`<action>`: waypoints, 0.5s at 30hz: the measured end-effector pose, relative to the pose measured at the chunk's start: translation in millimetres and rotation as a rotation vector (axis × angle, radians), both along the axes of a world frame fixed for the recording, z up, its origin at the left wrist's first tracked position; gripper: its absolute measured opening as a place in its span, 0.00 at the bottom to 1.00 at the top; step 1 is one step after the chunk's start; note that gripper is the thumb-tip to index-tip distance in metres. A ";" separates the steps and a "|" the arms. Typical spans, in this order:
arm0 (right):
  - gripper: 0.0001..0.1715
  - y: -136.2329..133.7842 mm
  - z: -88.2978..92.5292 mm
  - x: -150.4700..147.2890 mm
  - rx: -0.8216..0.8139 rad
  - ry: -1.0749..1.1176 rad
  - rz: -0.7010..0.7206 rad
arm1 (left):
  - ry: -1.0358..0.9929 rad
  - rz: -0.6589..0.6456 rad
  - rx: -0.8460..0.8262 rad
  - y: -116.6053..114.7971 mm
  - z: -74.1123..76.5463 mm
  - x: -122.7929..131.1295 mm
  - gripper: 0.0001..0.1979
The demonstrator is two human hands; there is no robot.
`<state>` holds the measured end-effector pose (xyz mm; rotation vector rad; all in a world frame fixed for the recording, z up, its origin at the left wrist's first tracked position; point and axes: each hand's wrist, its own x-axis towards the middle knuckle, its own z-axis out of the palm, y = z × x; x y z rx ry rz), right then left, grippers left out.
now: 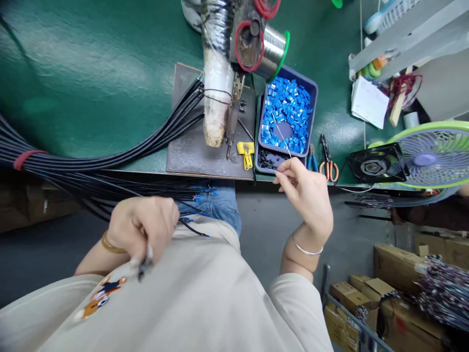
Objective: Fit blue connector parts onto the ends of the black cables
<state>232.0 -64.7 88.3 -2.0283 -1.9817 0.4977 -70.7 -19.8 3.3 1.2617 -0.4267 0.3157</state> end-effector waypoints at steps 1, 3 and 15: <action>0.06 8.0 1.0 8.6 0.003 -0.141 -0.023 | -0.009 0.110 -0.197 0.1 -9.3 -1.9 0.08; 0.05 29.1 -3.9 22.8 0.097 -0.409 -0.136 | 0.097 0.482 -0.653 -3.0 -23.8 1.2 0.13; 0.09 140.8 -70.6 35.2 0.324 -0.275 -0.075 | 0.220 0.897 -0.806 -4.8 -5.8 37.7 0.10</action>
